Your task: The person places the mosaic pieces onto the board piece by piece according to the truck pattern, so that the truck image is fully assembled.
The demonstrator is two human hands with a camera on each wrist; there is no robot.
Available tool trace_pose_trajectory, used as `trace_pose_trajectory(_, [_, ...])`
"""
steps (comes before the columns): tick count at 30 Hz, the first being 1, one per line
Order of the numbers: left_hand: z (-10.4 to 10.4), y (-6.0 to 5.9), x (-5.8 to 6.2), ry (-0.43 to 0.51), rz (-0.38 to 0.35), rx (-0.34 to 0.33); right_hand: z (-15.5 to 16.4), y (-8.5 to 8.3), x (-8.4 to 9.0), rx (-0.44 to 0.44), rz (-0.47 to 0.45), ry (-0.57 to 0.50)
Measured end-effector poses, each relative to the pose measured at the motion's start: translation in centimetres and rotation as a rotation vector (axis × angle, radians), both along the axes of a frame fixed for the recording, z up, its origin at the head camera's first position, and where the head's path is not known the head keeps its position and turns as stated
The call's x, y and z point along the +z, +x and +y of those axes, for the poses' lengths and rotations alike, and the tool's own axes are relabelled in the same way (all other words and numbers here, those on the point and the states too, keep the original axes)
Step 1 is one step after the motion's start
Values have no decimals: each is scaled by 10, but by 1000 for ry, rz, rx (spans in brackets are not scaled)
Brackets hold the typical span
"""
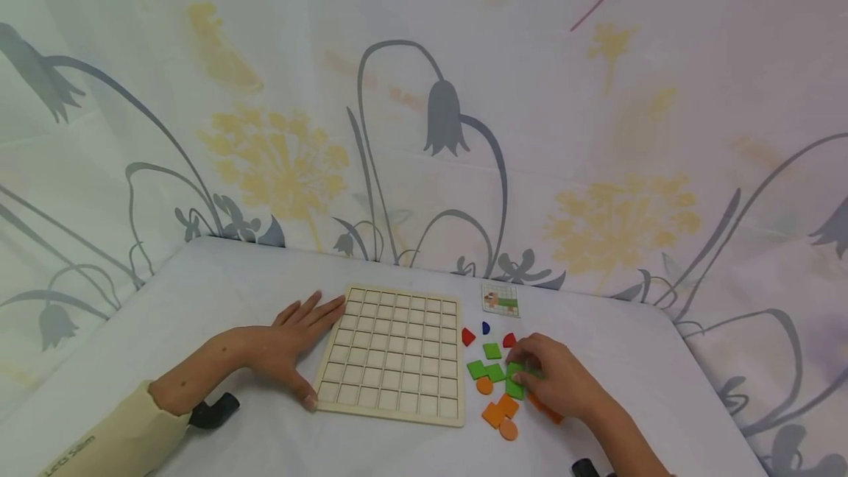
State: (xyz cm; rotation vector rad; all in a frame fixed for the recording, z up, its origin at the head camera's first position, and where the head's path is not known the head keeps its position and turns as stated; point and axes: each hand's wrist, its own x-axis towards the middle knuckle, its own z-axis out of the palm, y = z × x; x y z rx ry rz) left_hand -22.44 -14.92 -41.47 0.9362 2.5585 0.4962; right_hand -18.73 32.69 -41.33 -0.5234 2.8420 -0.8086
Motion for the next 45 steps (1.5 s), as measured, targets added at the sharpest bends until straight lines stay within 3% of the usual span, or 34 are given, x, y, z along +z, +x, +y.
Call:
trace_pose_trajectory(4, [-1,0,-1,0,-1,-3,-2,-1,0,7,-14,-18])
trace_pose_trajectory(11, [-1,-1,-2,2,-1,-2,-10,2,7,12,61,-70])
trace_pose_trajectory(17, [0,-2,-3,-3,2,-1,-20,4,10,109,138,-148])
trace_pose_trajectory(26, [-2,-1,-3,-2,2,0,-42,3,12,217,173,-205])
trace_pose_trajectory(38, [-1,-3,-6,-7,-1,3,-69,-2,10,204,78,-155])
trace_pose_trajectory(45, [-1,-2,-4,-5,-12,-1,-79,-9,7,196,93,-140])
